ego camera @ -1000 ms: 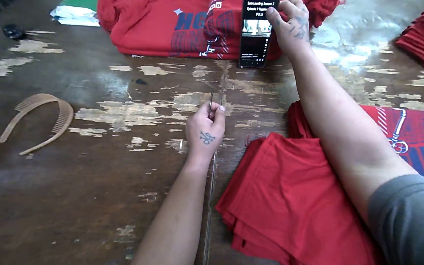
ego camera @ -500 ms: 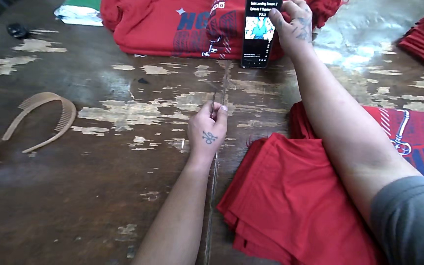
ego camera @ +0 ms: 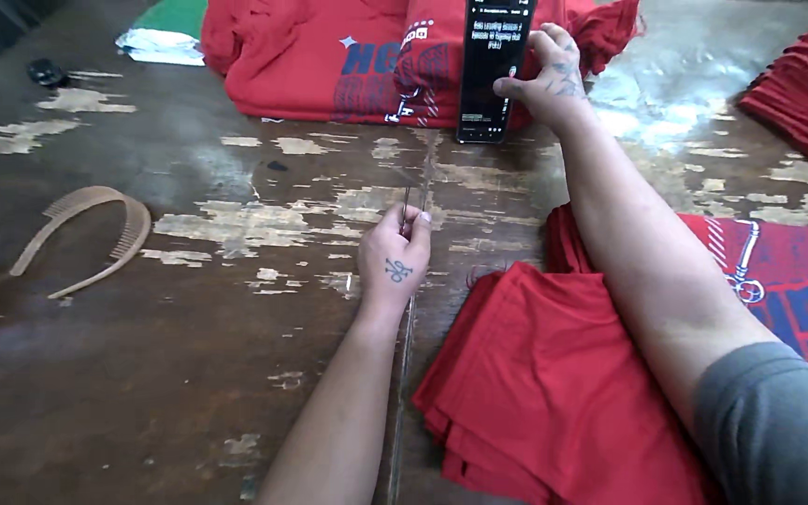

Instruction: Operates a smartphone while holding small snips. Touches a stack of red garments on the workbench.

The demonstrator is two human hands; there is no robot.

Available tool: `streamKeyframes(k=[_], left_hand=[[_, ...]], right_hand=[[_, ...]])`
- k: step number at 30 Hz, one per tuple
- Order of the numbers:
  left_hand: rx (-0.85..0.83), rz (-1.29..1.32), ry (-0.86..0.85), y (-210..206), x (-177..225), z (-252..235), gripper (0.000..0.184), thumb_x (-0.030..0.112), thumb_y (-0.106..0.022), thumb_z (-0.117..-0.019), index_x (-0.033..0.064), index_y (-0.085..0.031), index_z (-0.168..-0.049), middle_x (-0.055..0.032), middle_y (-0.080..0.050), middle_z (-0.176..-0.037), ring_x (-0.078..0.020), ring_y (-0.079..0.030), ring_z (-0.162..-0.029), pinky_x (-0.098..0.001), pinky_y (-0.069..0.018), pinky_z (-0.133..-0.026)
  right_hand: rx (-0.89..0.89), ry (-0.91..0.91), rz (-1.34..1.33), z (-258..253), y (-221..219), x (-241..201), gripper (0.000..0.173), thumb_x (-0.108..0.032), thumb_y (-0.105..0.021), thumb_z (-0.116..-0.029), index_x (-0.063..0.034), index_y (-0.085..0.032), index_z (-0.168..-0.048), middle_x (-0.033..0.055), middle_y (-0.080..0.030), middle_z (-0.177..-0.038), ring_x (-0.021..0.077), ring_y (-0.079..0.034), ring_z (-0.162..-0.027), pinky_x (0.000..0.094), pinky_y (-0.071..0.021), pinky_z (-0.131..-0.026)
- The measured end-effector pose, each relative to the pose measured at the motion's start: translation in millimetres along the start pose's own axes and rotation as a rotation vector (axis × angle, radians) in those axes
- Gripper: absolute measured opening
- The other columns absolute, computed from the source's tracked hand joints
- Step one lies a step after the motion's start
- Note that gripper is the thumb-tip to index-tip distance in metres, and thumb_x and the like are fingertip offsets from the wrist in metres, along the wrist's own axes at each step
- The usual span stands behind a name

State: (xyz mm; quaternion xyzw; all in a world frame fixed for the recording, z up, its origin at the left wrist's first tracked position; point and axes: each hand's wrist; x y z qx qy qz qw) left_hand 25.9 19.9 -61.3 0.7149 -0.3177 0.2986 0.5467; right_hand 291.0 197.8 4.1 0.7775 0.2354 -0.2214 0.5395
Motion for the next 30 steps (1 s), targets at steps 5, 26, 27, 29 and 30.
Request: streamKeyframes(k=[5, 26, 27, 29, 30], left_hand=[[-0.002, -0.014, -0.002, -0.2, -0.4, 0.2, 0.021, 0.031, -0.056, -0.1019, 0.0158, -0.07, -0.103, 0.0034, -0.059, -0.068, -0.0113, -0.054, -0.058, -0.0381, -0.0448, -0.058], [0.018, -0.013, -0.018, -0.5, -0.6, 0.5, 0.02, 0.031, -0.057, -0.1007, 0.0155, -0.07, -0.102, 0.0041, -0.059, -0.067, -0.0105, -0.054, -0.058, -0.0372, -0.0444, -0.058], [0.014, -0.01, -0.015, -0.4, -0.4, 0.6, 0.02, 0.03, -0.057, -0.1009, 0.0156, -0.07, -0.102, 0.004, -0.059, -0.068, -0.0105, -0.054, -0.058, -0.0371, -0.0445, -0.058], [0.009, -0.008, -0.01, -0.2, 0.1, 0.6, 0.02, 0.03, -0.057, -0.1012, 0.0158, -0.07, -0.102, 0.0039, -0.059, -0.069, -0.0109, -0.055, -0.06, -0.0372, -0.0449, -0.059], [0.009, -0.006, -0.007, -0.2, 0.2, 0.4, 0.02, 0.03, -0.057, -0.1012, 0.0157, -0.07, -0.102, 0.0038, -0.06, -0.069, -0.0108, -0.055, -0.06, -0.0369, -0.0451, -0.059]], right_hand=[[0.015, 0.028, -0.018, -0.7, -1.0, 3.9, 0.07, -0.05, -0.079, -0.0815, -0.0169, -0.061, -0.14, 0.0163, -0.033, -0.163, 0.0377, -0.021, -0.155, 0.0597, -0.0261, -0.12], [-0.003, 0.045, 0.006, -0.6, 0.5, 3.3, 0.072, -0.041, -0.083, -0.0784, -0.0152, -0.06, -0.141, 0.0158, -0.034, -0.163, 0.038, -0.021, -0.154, 0.0601, -0.0256, -0.12], [0.0, 0.047, 0.008, -0.7, 0.2, 3.4, 0.072, -0.041, -0.083, -0.0779, -0.015, -0.06, -0.141, 0.016, -0.035, -0.163, 0.038, -0.022, -0.154, 0.0594, -0.0257, -0.12], [0.003, 0.045, 0.008, -0.7, -0.3, 3.3, 0.072, -0.041, -0.083, -0.0773, -0.0153, -0.06, -0.141, 0.0156, -0.034, -0.163, 0.0373, -0.022, -0.154, 0.0579, -0.0255, -0.121], [0.005, 0.044, 0.004, -1.2, -0.6, 3.9, 0.072, -0.041, -0.083, -0.0771, -0.0155, -0.06, -0.141, 0.0155, -0.034, -0.163, 0.037, -0.022, -0.154, 0.058, -0.0254, -0.121]])
Point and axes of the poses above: each hand's wrist, its own z-axis away from the middle knuckle, its own y-axis out of the back of the hand, x = y × z
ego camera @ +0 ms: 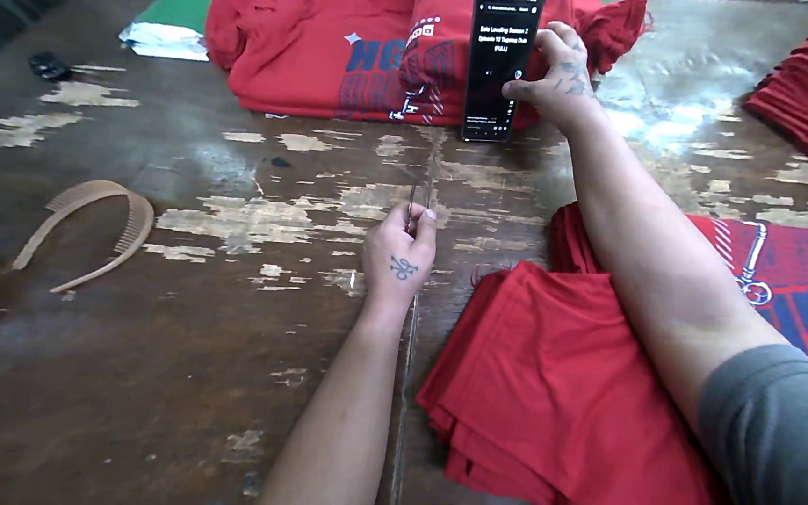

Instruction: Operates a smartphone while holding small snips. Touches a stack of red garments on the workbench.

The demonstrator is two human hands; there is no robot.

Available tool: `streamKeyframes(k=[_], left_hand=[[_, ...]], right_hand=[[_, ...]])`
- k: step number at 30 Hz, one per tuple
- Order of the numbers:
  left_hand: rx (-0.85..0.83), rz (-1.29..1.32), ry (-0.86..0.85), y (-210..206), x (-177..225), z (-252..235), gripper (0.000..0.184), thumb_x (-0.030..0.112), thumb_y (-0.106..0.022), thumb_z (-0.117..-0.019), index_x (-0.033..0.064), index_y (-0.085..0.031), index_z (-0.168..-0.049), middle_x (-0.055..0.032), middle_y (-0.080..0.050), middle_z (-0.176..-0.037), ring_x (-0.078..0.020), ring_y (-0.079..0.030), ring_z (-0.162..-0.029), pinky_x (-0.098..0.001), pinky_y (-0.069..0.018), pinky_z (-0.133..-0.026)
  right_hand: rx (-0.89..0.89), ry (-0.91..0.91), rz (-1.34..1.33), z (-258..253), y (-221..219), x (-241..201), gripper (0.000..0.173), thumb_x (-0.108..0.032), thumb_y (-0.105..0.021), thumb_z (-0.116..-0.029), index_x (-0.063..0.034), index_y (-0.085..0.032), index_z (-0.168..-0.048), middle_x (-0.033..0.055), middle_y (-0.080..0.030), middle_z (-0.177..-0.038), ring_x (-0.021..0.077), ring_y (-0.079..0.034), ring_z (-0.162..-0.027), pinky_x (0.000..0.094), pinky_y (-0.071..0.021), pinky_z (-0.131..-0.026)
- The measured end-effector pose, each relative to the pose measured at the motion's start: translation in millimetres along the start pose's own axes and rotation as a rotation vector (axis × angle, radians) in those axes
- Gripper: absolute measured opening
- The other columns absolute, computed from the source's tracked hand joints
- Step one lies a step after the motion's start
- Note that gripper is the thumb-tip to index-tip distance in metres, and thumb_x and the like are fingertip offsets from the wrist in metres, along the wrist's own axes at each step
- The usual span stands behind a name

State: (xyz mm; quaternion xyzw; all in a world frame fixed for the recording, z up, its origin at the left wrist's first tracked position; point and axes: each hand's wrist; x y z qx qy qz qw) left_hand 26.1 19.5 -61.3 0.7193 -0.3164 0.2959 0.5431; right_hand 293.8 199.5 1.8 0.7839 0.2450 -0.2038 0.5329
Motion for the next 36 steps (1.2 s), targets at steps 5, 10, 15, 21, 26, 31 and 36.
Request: streamKeyframes(k=[5, 10, 15, 21, 26, 31, 36], left_hand=[[-0.008, 0.036, 0.025, 1.6, 1.1, -1.4, 0.018, 0.028, -0.058, -0.1019, 0.0144, -0.07, -0.102, 0.0032, -0.058, -0.068, -0.0101, -0.054, -0.058, -0.0348, -0.0451, -0.057], [-0.048, 0.036, 0.051, 7.9, 3.1, -3.0, 0.024, 0.028, -0.054, -0.1051, 0.0105, -0.07, -0.107, -0.0051, -0.062, -0.072, -0.0194, -0.059, -0.063, -0.0441, -0.0486, -0.061], [-0.157, 0.026, 0.114, 8.0, 1.1, -6.6, 0.034, 0.033, -0.044, -0.1098, 0.011, -0.067, -0.122, -0.0103, -0.07, -0.085, -0.0267, -0.067, -0.075, -0.0519, -0.0537, -0.072], [-0.134, 0.01, 0.107, 5.1, 1.7, -8.0, 0.034, 0.031, -0.045, -0.1099, 0.0094, -0.069, -0.121, -0.0122, -0.071, -0.089, -0.0279, -0.069, -0.081, -0.0521, -0.0544, -0.079], [-0.104, 0.008, 0.11, 1.9, 1.3, -9.4, 0.031, 0.027, -0.046, -0.1098, 0.0078, -0.069, -0.119, -0.0102, -0.071, -0.084, -0.0248, -0.069, -0.075, -0.0482, -0.0561, -0.077], [-0.078, 0.029, 0.124, 0.8, 1.4, -9.6, 0.031, 0.025, -0.045, -0.1102, 0.007, -0.068, -0.119, -0.0114, -0.07, -0.084, -0.0247, -0.068, -0.074, -0.0481, -0.0551, -0.076], [-0.227, 0.185, 0.187, 22.7, 11.5, -21.7, 0.036, 0.027, -0.037, -0.1129, 0.0061, -0.058, -0.134, -0.0111, -0.07, -0.094, -0.0176, -0.067, -0.069, -0.0357, -0.056, -0.064]], right_hand=[[-0.056, 0.051, -0.025, -2.1, 5.7, 6.7, 0.078, -0.035, -0.084, -0.0767, -0.0138, -0.055, -0.145, 0.0166, -0.034, -0.163, 0.0352, -0.025, -0.154, 0.0533, -0.0234, -0.124], [-0.133, -0.047, 0.078, 25.3, 86.7, -9.9, 0.084, -0.031, -0.083, -0.0824, -0.0146, -0.043, -0.155, 0.0195, -0.046, -0.154, 0.0379, -0.045, -0.142, 0.0632, -0.0366, -0.114], [-0.171, -0.124, 0.234, 89.7, 184.4, 39.2, 0.059, -0.028, -0.071, -0.0976, -0.0076, -0.049, -0.149, 0.0266, -0.055, -0.142, 0.0466, -0.057, -0.124, 0.0671, -0.0439, -0.103], [-0.262, -0.458, 0.72, 284.8, 324.9, 253.0, 0.072, -0.062, -0.042, -0.1026, -0.0088, -0.049, -0.151, 0.0339, -0.042, -0.153, 0.0602, -0.04, -0.138, 0.0808, -0.0332, -0.103], [-0.179, -0.911, 0.505, 375.1, 365.9, 246.9, 0.064, -0.043, -0.027, -0.1123, 0.0072, -0.05, -0.144, 0.0385, -0.048, -0.146, 0.0529, -0.043, -0.14, 0.0687, -0.0297, -0.114], [0.022, -0.624, 0.534, 398.4, 340.9, 266.0, 0.045, -0.022, -0.034, -0.1127, 0.0076, -0.06, -0.135, 0.0377, -0.055, -0.138, 0.0545, -0.051, -0.133, 0.0696, -0.0355, -0.109], [-0.02, -0.78, 0.469, 399.3, 310.7, 194.7, 0.044, -0.024, -0.035, -0.1127, -0.0022, -0.057, -0.144, 0.0273, -0.055, -0.146, 0.0461, -0.05, -0.138, 0.065, -0.0355, -0.112]])
Point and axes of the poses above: each hand's wrist, its own z-axis away from the middle knuckle, its own y-axis out of the back of the hand, x = y × z
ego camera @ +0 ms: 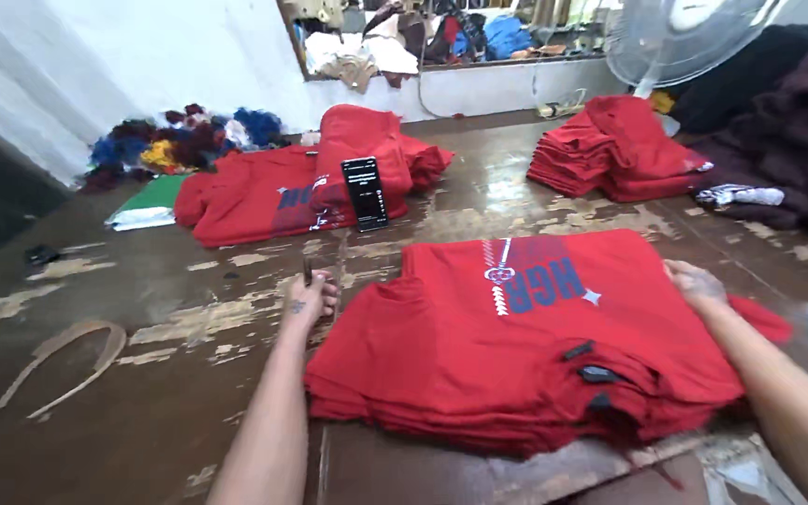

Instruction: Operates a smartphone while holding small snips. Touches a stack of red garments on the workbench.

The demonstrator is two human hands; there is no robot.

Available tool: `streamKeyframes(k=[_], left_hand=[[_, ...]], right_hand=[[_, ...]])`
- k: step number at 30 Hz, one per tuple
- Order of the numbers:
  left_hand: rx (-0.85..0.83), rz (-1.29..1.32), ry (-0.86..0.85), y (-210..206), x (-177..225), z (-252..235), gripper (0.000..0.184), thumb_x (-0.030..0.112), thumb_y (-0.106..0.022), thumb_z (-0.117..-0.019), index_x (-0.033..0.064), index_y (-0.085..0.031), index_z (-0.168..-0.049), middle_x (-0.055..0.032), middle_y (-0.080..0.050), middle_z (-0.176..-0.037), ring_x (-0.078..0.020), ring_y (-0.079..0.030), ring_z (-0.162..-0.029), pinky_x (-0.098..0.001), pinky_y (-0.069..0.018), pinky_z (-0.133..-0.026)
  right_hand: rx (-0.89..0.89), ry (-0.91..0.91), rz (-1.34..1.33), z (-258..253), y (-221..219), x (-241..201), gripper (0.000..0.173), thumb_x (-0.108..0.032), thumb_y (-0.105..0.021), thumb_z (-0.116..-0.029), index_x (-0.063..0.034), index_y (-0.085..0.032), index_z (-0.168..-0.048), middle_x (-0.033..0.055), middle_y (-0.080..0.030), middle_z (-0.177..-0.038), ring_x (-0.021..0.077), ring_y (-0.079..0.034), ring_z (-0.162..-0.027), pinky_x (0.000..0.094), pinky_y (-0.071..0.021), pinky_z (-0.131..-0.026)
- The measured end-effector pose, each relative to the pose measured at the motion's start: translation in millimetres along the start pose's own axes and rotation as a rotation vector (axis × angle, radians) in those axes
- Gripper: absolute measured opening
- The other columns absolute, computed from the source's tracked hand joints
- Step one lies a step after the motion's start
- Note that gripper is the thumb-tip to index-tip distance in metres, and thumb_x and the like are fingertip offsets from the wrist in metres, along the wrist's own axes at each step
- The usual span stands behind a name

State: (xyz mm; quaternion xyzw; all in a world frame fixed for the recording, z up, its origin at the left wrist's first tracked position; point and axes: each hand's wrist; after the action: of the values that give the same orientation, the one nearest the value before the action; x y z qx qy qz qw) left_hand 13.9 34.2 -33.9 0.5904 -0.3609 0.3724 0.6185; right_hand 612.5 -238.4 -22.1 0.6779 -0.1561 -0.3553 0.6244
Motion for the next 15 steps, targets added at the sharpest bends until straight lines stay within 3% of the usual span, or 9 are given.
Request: streamKeyframes(k=[2, 4, 7, 9, 11, 13, 15], left_hand=[[0.001, -0.075, -0.169, 26.9, 24.1, 12.6, 0.038, 0.028, -0.036, -0.1126, 0.0062, -0.057, -0.136, -0.0153, -0.07, -0.103, -0.0248, -0.07, -0.083, -0.0461, -0.0575, -0.078], [0.02, -0.177, -0.379, 45.8, 70.1, 51.2, 0.037, 0.025, -0.036, -0.1114, 0.0063, -0.056, -0.137, -0.0175, -0.07, -0.111, -0.03, -0.07, -0.094, -0.0533, -0.0555, -0.084], [-0.151, -0.443, -0.541, 26.0, 112.8, 104.1, 0.037, 0.016, -0.041, -0.109, 0.0042, -0.056, -0.141, -0.021, -0.064, -0.13, -0.0351, -0.065, -0.117, -0.0574, -0.0494, -0.101], [-0.28, -0.73, -0.545, 0.5, 101.8, 103.3, 0.04, 0.018, -0.044, -0.1069, 0.0145, -0.058, -0.144, -0.0187, -0.06, -0.14, -0.0378, -0.057, -0.13, -0.0612, -0.0432, -0.107], [-0.283, -0.829, -0.487, -8.2, 64.8, 77.6, 0.043, 0.022, -0.043, -0.1061, 0.0225, -0.056, -0.147, -0.0171, -0.055, -0.146, -0.0398, -0.051, -0.136, -0.0649, -0.0386, -0.107], [-0.271, -0.728, -0.406, 3.0, 31.1, 60.7, 0.044, 0.03, -0.038, -0.1099, 0.0223, -0.052, -0.15, -0.0161, -0.056, -0.147, -0.0382, -0.051, -0.137, -0.0651, -0.0377, -0.11], [-0.235, -0.701, -0.369, 14.3, 26.8, 71.9, 0.045, 0.032, -0.037, -0.1105, 0.0204, -0.051, -0.151, -0.0174, -0.059, -0.143, -0.038, -0.055, -0.134, -0.0629, -0.039, -0.11]], right_hand=[[-0.001, 0.037, 0.008, 14.4, -8.6, -14.9, 0.045, -0.026, -0.034, -0.1124, -0.0046, -0.057, -0.145, 0.0258, -0.056, -0.145, 0.044, -0.052, -0.137, 0.0638, -0.0379, -0.112], [-0.002, 0.088, -0.012, 32.3, -15.7, -33.7, 0.045, -0.025, -0.034, -0.112, -0.0038, -0.056, -0.145, 0.0258, -0.057, -0.145, 0.043, -0.053, -0.136, 0.063, -0.0386, -0.112], [0.047, 0.178, -0.056, 56.1, -26.2, -54.0, 0.043, -0.021, -0.037, -0.1111, -0.0012, -0.059, -0.141, 0.0265, -0.06, -0.14, 0.0431, -0.057, -0.132, 0.0616, -0.0404, -0.111], [0.081, 0.233, -0.074, 70.0, -28.7, -61.1, 0.042, -0.02, -0.037, -0.1109, 0.0012, -0.061, -0.138, 0.0279, -0.062, -0.136, 0.0445, -0.058, -0.129, 0.0621, -0.0412, -0.109], [0.101, 0.254, -0.106, 74.2, -30.6, -59.4, 0.041, -0.02, -0.038, -0.1107, 0.0016, -0.064, -0.134, 0.0287, -0.064, -0.133, 0.0455, -0.06, -0.127, 0.0631, -0.0418, -0.108], [0.097, 0.236, -0.163, 64.4, -35.6, -47.6, 0.041, -0.025, -0.041, -0.1106, 0.0004, -0.068, -0.128, 0.0284, -0.066, -0.128, 0.0461, -0.061, -0.125, 0.065, -0.0421, -0.107], [0.063, 0.182, -0.198, 48.4, -33.4, -35.5, 0.046, -0.034, -0.042, -0.1107, -0.0021, -0.071, -0.125, 0.0277, -0.067, -0.127, 0.0463, -0.059, -0.126, 0.0669, -0.0402, -0.107]])
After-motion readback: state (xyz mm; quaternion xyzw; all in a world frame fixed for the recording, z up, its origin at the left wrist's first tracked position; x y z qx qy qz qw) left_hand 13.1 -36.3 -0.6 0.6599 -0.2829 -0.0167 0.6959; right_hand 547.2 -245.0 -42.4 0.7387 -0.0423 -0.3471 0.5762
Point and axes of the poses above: each hand's wrist, its own z-axis away from the middle knuckle, its own y-axis out of the back of the hand, x = y × z
